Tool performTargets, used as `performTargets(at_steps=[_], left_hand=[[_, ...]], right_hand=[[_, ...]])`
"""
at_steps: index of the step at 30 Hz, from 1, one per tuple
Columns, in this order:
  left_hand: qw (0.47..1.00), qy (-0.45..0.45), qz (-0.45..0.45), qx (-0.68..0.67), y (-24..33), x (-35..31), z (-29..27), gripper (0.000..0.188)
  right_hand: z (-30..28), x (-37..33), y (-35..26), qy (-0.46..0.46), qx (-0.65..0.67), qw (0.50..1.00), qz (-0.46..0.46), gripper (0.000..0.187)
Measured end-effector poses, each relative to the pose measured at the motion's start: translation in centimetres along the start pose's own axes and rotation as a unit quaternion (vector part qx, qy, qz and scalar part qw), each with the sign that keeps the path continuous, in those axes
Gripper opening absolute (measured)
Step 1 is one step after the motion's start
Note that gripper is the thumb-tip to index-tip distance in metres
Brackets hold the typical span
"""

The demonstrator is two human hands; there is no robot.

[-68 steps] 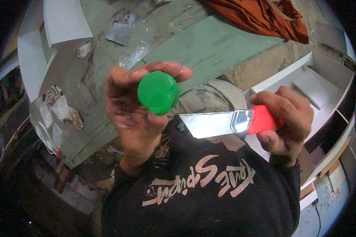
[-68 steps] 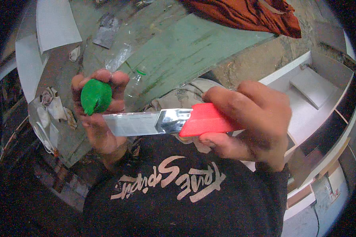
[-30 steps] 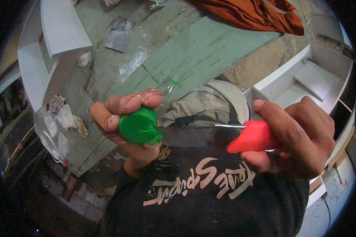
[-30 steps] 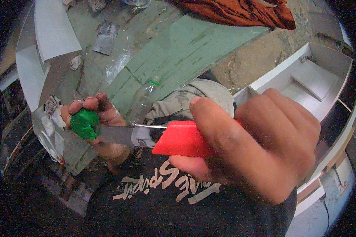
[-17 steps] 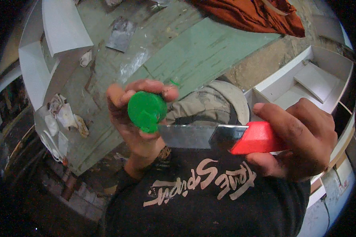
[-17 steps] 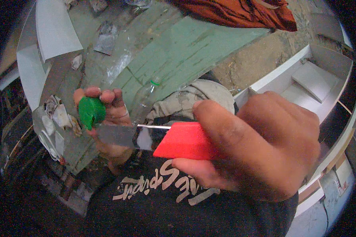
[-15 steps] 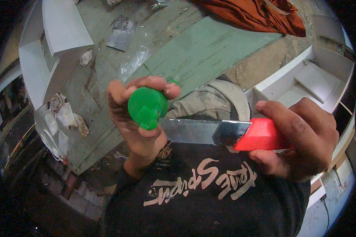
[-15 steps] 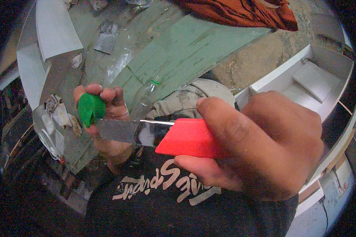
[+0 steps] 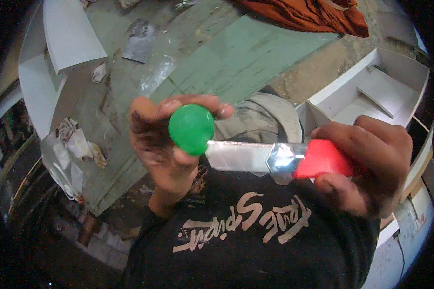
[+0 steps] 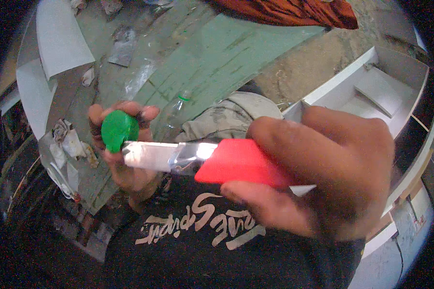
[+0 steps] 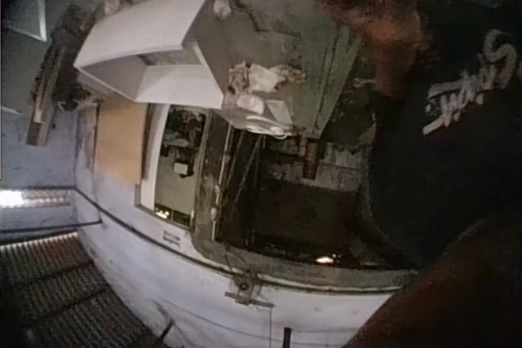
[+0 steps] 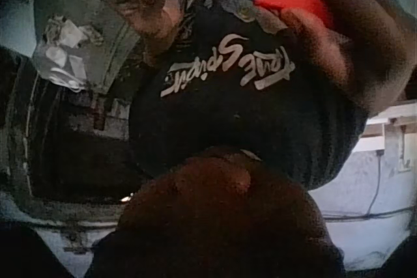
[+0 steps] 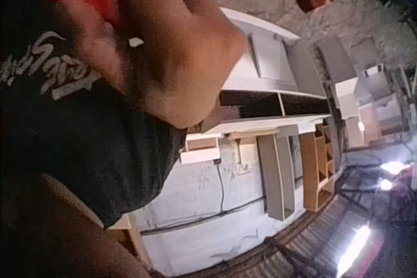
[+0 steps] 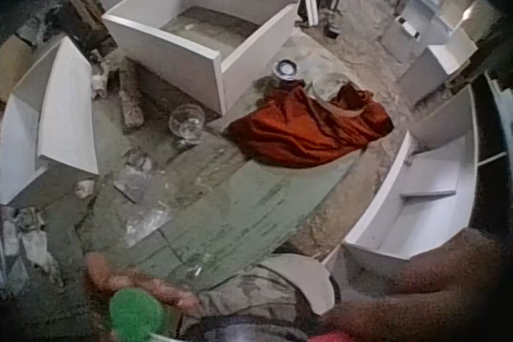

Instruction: The person uses a utility knife to trim the green plastic cap from a clear bottle.

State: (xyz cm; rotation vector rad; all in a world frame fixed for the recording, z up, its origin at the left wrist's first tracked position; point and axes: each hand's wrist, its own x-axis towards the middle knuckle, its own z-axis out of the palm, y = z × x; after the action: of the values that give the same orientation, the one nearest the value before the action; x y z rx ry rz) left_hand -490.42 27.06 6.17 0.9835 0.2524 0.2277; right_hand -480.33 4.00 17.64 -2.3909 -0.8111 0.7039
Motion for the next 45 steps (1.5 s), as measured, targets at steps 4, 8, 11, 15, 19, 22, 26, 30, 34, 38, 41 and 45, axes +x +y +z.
performTargets(at_steps=[4,8,11,15,19,22,26,30,34,38,41,45], left_hand=[[0.999,-0.035,-0.004,0.023,-2.4,0.9,-0.7,0.047],[0.991,-0.042,-0.023,0.129,-6.0,1.3,-3.2,0.048],[0.966,-0.015,-0.079,0.244,-10.2,2.7,-3.5,0.036],[0.881,-0.067,-0.041,0.466,-14.3,4.1,-4.9,0.031],[0.764,-0.199,0.01,0.613,-16.1,4.8,-4.8,0.03],[0.762,-0.206,-0.009,0.613,-16.7,5.1,-4.6,0.03],[0.8,-0.164,0.015,0.576,-17.6,5.4,-5.3,0.032],[0.784,-0.173,0.041,0.595,-17.1,5.9,-4.7,0.03],[0.862,-0.066,-0.111,0.49,-17.5,4.9,-5.0,0.028],[0.881,-0.017,-0.128,0.455,-17.8,4.4,-4.2,0.031],[0.876,-0.016,-0.145,0.46,-17.7,4.2,-4.0,0.04],[0.882,-0.021,-0.143,0.449,-17.9,3.8,-4.4,0.047]], right_hand=[[3.7,-0.4,2.7,0.035,0.149,0.988,0.031,0.043],[8.2,0.3,5.1,0.016,0.26,0.959,0.109,0.024],[12.4,-0.4,8.2,0.097,0.303,0.934,0.162,0.027],[19.6,0.4,11.8,0.13,0.354,0.891,0.251,0.031],[24.9,0.4,13.1,0.175,0.413,0.836,0.315,0.032],[27.0,0.3,12.9,0.212,0.46,0.802,0.317,0.033],[28.0,0.4,12.5,0.237,0.485,0.778,0.322,0.033],[29.0,1.0,12.7,0.274,0.483,0.769,0.317,0.032],[29.6,2.0,11.0,0.249,0.469,0.784,0.323,0.03],[30.9,3.3,10.5,0.216,0.496,0.797,0.269,0.028],[31.3,3.9,10.7,0.255,0.476,0.8,0.262,0.029],[30.9,3.8,10.8,0.22,0.469,0.811,0.272,0.029]])
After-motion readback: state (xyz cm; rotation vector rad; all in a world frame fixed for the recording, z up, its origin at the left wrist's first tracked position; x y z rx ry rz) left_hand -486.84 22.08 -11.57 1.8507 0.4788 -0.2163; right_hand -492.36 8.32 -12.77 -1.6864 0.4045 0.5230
